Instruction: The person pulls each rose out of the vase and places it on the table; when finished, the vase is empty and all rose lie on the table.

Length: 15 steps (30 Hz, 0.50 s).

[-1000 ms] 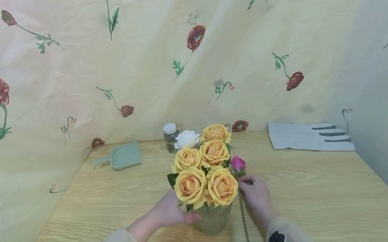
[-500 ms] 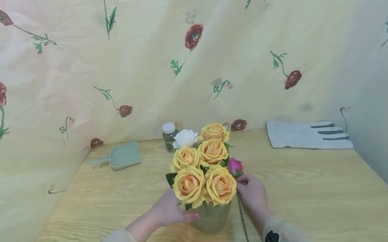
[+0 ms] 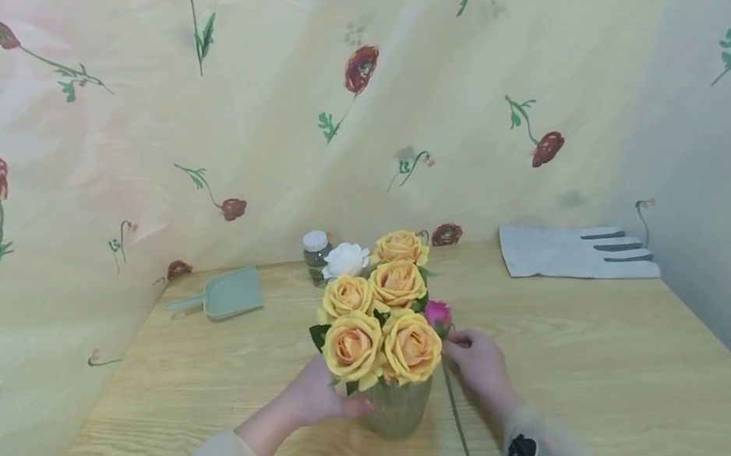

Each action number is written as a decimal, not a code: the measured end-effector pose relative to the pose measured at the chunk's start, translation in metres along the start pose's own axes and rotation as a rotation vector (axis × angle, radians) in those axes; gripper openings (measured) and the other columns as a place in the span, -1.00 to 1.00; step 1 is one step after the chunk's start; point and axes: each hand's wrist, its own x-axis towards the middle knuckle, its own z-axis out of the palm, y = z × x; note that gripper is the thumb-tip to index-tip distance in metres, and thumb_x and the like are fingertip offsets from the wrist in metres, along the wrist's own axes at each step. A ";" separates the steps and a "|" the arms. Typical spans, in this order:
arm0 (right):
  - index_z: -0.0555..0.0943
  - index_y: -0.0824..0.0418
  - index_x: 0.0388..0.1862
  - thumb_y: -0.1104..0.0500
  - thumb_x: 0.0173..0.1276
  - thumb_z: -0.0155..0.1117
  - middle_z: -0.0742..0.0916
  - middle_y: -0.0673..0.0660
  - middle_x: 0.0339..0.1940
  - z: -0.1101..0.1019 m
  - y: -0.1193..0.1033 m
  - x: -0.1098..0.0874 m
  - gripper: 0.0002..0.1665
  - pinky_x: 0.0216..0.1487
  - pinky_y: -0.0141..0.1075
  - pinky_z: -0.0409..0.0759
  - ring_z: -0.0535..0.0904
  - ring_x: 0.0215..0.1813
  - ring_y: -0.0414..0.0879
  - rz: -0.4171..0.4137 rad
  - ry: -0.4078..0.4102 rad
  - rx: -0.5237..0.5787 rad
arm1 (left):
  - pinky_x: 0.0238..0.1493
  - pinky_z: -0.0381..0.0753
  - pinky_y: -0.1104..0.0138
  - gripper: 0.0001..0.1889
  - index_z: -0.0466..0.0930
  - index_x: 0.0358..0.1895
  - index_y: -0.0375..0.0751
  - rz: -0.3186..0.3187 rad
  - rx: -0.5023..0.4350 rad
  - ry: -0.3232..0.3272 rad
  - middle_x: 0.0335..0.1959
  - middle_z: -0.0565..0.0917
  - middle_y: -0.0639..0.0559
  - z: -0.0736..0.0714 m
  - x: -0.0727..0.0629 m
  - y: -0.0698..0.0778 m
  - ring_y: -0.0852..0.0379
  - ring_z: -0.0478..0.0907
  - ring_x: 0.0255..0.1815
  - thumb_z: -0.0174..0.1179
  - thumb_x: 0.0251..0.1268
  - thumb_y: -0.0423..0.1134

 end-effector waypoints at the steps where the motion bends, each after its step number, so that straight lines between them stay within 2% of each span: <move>1: 0.54 0.51 -0.01 0.21 0.41 -0.02 0.60 0.46 -0.01 -0.001 0.000 0.000 -0.62 0.08 0.10 0.42 0.48 0.07 0.32 0.015 -0.007 0.008 | 0.15 0.39 0.28 0.05 -0.18 0.45 0.23 -0.006 0.000 0.001 0.38 0.17 0.20 0.000 0.000 0.000 0.23 0.20 0.32 0.41 -0.04 -0.14; 5: 0.55 0.46 0.01 0.19 0.40 0.02 0.61 0.41 -0.01 -0.005 -0.003 0.000 -0.62 0.02 0.06 0.45 0.48 0.07 0.27 0.064 -0.040 0.057 | 0.15 0.39 0.28 0.05 -0.19 0.45 0.23 -0.010 -0.003 0.000 0.38 0.16 0.20 0.001 -0.001 0.000 0.23 0.20 0.31 0.40 -0.04 -0.14; 10: 0.52 0.39 0.09 0.11 0.42 0.04 0.61 0.30 -0.03 -0.016 -0.015 -0.001 -0.58 -0.13 -0.18 0.52 0.49 -0.01 0.10 0.116 -0.093 0.187 | 0.19 0.36 0.25 0.05 -0.21 0.45 0.22 -0.005 -0.011 -0.002 0.38 0.17 0.17 0.001 -0.002 0.001 0.21 0.19 0.33 0.39 -0.02 -0.17; 15: 0.44 0.33 0.21 -0.03 0.44 0.03 0.56 0.24 0.08 -0.030 -0.032 -0.004 -0.46 -0.10 -0.31 0.50 0.47 0.05 0.02 0.103 -0.144 0.313 | 0.21 0.34 0.24 0.06 -0.21 0.45 0.16 -0.031 0.009 0.001 0.37 0.20 0.13 0.002 -0.003 0.002 0.19 0.22 0.31 0.39 -0.04 -0.17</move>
